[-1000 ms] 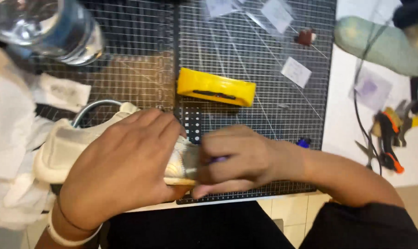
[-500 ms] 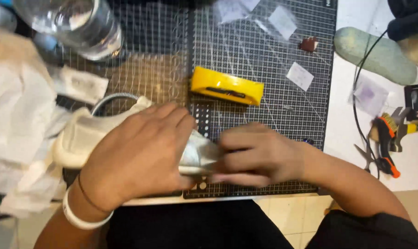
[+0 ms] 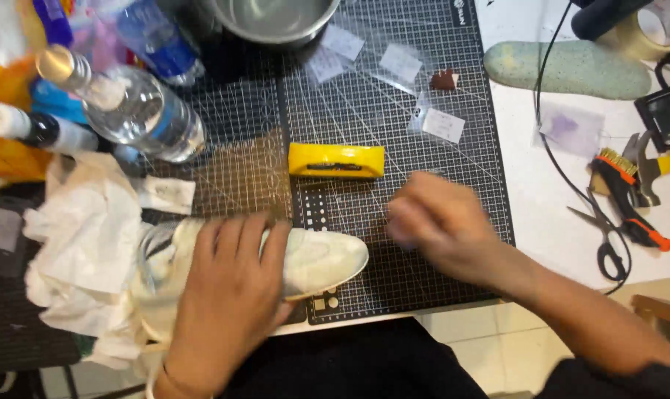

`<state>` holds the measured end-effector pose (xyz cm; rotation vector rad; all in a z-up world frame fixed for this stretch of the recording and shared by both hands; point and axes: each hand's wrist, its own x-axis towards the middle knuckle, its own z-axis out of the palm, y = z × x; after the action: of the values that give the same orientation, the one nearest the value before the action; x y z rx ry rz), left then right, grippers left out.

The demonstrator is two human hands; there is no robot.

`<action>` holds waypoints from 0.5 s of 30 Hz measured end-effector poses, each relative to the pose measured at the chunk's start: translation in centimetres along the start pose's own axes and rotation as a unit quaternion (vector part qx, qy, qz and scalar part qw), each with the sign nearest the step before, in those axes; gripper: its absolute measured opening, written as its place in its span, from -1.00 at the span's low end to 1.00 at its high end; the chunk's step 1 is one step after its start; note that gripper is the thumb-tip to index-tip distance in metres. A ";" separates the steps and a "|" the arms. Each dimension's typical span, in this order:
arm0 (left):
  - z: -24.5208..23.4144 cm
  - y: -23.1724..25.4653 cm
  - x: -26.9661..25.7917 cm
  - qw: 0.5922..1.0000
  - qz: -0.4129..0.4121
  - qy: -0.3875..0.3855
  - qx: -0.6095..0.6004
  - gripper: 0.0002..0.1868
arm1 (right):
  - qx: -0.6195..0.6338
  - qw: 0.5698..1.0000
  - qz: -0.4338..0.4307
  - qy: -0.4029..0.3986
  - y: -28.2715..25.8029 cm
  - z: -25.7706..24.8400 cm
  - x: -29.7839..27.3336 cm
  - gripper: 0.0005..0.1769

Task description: The person cleans a white sneaker using a purple eraser and a yellow brush. They scrub the toe box and sides of the shoe with the eraser, then switch to the brush to wipe the surface, repeating the process on different areas of the shoe.

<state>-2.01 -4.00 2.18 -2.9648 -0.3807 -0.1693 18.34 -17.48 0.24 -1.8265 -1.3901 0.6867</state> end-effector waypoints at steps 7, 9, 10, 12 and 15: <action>1.4 6.4 -3.0 0.989 -0.066 -0.041 0.124 -0.09 | 0.140 0.938 0.301 -0.097 1.3 0.7 -6.0 -0.56; 1.0 7.6 -2.2 0.975 -0.084 -0.111 0.175 0.01 | 0.080 0.990 0.114 -0.030 2.6 2.6 -6.8 -0.52; 1.2 7.7 -1.5 0.975 -0.077 -0.119 0.170 0.01 | 0.084 0.988 0.124 -0.032 2.7 3.0 -7.2 -0.52; 1.4 7.9 -0.1 0.982 -0.057 -0.139 0.111 0.02 | -0.026 0.999 0.019 0.022 2.8 3.7 -7.3 -0.50; 2.4 6.2 1.5 0.983 -0.034 -0.177 0.037 -0.07 | -0.106 0.992 -0.006 0.070 3.9 4.6 -7.4 -0.45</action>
<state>1.27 -9.14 -0.78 -2.9040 -0.5174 0.3639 14.94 -24.11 -5.73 -1.9889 -1.4225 0.4073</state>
